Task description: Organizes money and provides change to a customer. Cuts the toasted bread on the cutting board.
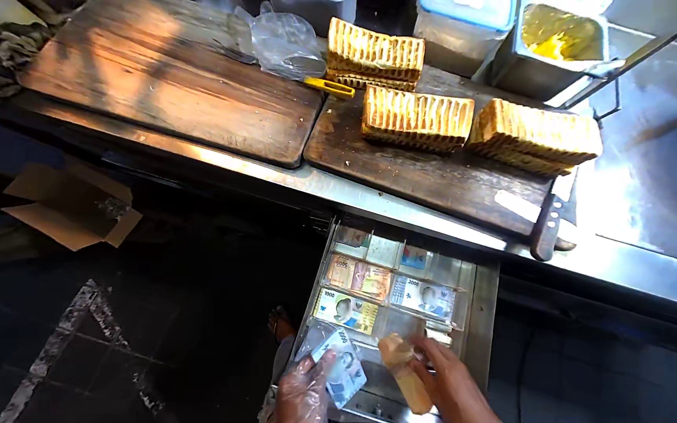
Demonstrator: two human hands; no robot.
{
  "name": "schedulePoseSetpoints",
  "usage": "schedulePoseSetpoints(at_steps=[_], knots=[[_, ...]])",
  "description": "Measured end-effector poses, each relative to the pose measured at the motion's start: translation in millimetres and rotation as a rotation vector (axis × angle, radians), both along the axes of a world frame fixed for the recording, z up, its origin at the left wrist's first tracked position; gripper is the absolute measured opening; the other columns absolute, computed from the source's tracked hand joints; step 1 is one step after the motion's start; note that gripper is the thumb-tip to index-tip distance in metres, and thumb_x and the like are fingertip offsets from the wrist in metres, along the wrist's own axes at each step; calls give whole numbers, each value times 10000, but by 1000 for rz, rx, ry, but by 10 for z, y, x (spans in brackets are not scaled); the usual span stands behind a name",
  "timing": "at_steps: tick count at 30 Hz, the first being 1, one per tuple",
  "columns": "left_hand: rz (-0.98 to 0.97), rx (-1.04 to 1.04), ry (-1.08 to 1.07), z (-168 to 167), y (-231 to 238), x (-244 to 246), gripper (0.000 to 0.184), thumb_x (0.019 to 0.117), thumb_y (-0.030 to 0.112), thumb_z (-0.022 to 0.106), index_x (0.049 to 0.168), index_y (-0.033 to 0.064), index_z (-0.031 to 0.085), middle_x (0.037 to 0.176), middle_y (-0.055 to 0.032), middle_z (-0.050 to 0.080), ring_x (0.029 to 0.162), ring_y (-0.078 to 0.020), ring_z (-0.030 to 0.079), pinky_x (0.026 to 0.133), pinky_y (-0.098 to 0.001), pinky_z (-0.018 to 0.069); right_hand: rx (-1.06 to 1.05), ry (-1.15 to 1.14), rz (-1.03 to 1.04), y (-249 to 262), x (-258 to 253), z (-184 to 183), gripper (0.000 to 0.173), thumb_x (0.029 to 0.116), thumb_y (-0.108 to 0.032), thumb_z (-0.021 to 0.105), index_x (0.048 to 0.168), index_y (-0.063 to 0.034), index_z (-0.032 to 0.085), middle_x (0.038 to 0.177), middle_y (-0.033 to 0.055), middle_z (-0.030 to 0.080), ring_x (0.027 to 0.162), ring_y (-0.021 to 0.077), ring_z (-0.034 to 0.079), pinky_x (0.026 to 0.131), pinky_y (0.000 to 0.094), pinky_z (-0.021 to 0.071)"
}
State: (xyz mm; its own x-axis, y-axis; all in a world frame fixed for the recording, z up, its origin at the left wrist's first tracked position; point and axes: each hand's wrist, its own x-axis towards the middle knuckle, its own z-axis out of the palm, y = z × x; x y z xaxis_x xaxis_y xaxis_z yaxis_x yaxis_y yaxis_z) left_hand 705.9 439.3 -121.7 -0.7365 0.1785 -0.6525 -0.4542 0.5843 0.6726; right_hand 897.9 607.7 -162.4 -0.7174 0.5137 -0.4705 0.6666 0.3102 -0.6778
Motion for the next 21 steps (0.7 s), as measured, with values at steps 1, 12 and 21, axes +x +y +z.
schedulePoseSetpoints(at_steps=[1,12,21], knots=[[36,-5,-3,22,-45,-69,151,938,106,727,1015,-24,739,902,-111,760,833,-155,741,809,-353,624,144,-25,61,49,-74,4,369,981,-232,649,1334,-125,664,1163,114,716,1056,292,696,907,515,562],[398,131,-198,147,-448,-204,217,1034,84,539,1190,-49,611,981,-109,723,888,-148,719,833,-348,615,582,244,964,71,-1664,-801,184,977,-60,512,917,-91,684,906,41,665,973,260,623,787,443,478],[277,20,-52,226,-310,-486,158,998,123,650,1046,-11,718,918,-113,744,814,-177,728,741,-356,623,-209,500,-7,72,-1116,65,118,962,-276,722,1001,-203,807,1355,92,609,1319,244,533,1083,413,499]])
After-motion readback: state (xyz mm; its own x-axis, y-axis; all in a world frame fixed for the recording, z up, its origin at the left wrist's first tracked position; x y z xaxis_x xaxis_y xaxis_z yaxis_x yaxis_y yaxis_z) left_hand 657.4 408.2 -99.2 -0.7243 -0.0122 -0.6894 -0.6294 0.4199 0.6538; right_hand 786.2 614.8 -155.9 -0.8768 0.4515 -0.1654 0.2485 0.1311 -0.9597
